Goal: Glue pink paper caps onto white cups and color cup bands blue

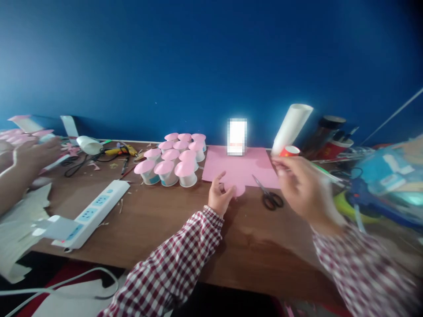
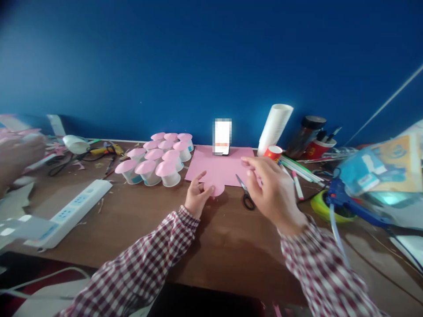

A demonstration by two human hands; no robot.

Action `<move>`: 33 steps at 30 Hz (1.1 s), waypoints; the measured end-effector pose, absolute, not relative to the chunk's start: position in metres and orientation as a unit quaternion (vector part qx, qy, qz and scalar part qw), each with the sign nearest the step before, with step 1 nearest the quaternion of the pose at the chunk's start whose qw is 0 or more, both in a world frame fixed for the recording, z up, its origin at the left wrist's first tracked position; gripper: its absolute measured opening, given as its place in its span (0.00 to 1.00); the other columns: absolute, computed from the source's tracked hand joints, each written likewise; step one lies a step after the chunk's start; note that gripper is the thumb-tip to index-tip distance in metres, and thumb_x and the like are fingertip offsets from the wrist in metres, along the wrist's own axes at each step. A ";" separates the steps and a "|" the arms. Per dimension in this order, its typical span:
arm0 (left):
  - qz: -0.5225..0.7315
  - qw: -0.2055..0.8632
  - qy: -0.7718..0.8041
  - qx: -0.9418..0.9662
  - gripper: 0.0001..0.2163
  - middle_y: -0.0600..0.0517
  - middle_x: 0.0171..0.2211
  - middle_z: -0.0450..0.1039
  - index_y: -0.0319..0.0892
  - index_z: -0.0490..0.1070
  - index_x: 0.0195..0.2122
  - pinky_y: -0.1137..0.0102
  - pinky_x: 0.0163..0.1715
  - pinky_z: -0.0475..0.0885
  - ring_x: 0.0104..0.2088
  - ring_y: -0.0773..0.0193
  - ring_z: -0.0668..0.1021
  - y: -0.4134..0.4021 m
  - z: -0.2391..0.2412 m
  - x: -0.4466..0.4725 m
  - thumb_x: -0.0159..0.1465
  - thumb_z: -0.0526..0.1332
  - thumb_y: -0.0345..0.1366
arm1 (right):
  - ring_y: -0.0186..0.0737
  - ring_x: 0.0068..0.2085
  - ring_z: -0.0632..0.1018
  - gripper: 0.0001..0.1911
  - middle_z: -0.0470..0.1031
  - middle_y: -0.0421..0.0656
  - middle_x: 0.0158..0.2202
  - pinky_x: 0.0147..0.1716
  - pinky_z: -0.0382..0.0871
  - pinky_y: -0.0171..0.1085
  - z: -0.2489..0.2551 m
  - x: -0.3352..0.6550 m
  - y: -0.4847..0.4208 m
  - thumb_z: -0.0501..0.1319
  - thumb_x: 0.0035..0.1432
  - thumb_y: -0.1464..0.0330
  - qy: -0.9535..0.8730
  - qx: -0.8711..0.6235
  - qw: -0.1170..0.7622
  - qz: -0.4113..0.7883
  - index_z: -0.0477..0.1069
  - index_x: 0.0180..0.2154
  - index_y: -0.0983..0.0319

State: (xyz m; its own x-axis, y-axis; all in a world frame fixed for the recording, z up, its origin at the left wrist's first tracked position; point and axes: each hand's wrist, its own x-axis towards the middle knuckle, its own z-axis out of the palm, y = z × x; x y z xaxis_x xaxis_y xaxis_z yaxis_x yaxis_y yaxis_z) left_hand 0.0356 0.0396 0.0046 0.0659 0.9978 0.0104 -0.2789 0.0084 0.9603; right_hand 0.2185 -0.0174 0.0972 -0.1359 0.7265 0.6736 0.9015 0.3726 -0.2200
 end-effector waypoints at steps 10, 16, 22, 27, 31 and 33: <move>0.460 0.417 0.412 0.667 0.18 0.47 0.40 0.74 0.41 0.71 0.46 0.69 0.39 0.71 0.36 0.63 0.76 0.035 -0.010 0.035 0.52 0.61 0.31 | 0.48 0.35 0.76 0.11 0.74 0.52 0.37 0.31 0.63 0.40 0.023 0.295 0.025 0.56 0.56 0.63 -0.610 -0.788 0.047 -0.070 0.68 0.38 0.63; 0.449 0.408 0.413 0.679 0.18 0.48 0.40 0.75 0.42 0.72 0.45 0.70 0.37 0.70 0.35 0.63 0.75 0.032 -0.006 0.034 0.51 0.61 0.30 | 0.46 0.37 0.75 0.15 0.75 0.48 0.39 0.31 0.63 0.38 0.018 0.291 0.029 0.52 0.59 0.62 -0.626 -0.761 0.166 -0.039 0.69 0.43 0.62; 0.449 0.364 0.458 0.675 0.12 0.50 0.33 0.76 0.42 0.75 0.38 0.69 0.37 0.69 0.30 0.63 0.75 0.033 -0.001 0.033 0.52 0.60 0.30 | 0.45 0.39 0.73 0.13 0.75 0.48 0.37 0.35 0.62 0.37 0.021 0.267 0.026 0.55 0.57 0.63 -0.691 -0.709 0.119 -0.077 0.70 0.41 0.62; 0.427 0.331 0.497 0.679 0.09 0.47 0.33 0.76 0.41 0.75 0.35 0.65 0.40 0.68 0.34 0.59 0.75 0.034 -0.002 0.032 0.53 0.60 0.33 | 0.48 0.44 0.71 0.13 0.72 0.51 0.41 0.39 0.63 0.41 0.044 0.241 0.016 0.54 0.58 0.65 -0.685 -0.699 0.171 -0.114 0.68 0.44 0.63; 0.433 0.319 0.495 0.683 0.10 0.46 0.34 0.74 0.41 0.75 0.35 0.64 0.42 0.67 0.36 0.58 0.74 0.036 -0.002 0.031 0.50 0.61 0.32 | 0.48 0.35 0.73 0.07 0.73 0.47 0.30 0.39 0.65 0.45 0.093 0.192 -0.022 0.59 0.55 0.63 -0.766 -0.615 0.185 -0.004 0.71 0.33 0.59; 0.439 0.358 0.495 0.659 0.10 0.47 0.33 0.73 0.42 0.75 0.33 0.64 0.42 0.67 0.36 0.58 0.74 0.038 -0.002 0.031 0.48 0.62 0.30 | 0.50 0.35 0.74 0.08 0.73 0.44 0.27 0.42 0.66 0.51 0.124 0.167 -0.049 0.64 0.49 0.61 -0.790 -0.550 0.250 0.103 0.72 0.32 0.56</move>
